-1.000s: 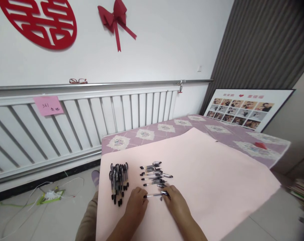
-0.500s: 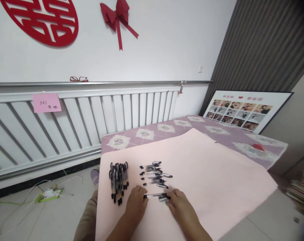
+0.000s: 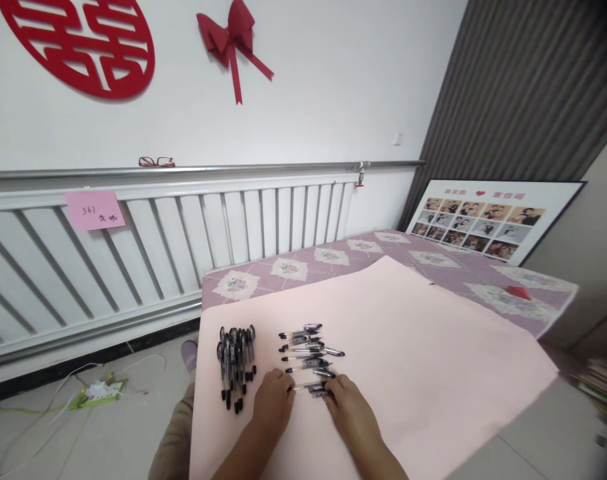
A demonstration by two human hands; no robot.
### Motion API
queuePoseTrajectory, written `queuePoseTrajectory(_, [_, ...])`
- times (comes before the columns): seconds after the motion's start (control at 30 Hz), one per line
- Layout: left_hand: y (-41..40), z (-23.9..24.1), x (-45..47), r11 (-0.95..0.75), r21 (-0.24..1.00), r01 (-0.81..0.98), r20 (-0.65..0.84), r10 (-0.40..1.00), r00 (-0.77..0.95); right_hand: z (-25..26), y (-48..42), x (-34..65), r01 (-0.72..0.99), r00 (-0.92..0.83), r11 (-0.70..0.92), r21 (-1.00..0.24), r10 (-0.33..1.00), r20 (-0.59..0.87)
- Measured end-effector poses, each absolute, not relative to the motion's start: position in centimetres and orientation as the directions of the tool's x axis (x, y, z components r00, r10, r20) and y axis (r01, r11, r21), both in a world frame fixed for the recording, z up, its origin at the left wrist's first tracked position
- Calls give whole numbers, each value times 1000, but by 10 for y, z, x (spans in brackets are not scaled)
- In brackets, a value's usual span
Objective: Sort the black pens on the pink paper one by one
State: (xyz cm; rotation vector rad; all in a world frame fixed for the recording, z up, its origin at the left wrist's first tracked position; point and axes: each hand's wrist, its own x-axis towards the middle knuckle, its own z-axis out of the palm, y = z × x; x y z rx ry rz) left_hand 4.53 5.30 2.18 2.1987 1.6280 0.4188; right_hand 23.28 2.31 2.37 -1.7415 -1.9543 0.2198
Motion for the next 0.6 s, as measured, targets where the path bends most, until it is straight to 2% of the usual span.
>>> queuePoseTrajectory(0.33, [57,26,46,-245,460,853,14,963,269,22,29,226,874,-32,165,-456,958,287])
queuePoseTrajectory(0.6, [56,29,44,-233,515,825,18,965,261,21,29,227,865,-28,171,-473,955,294])
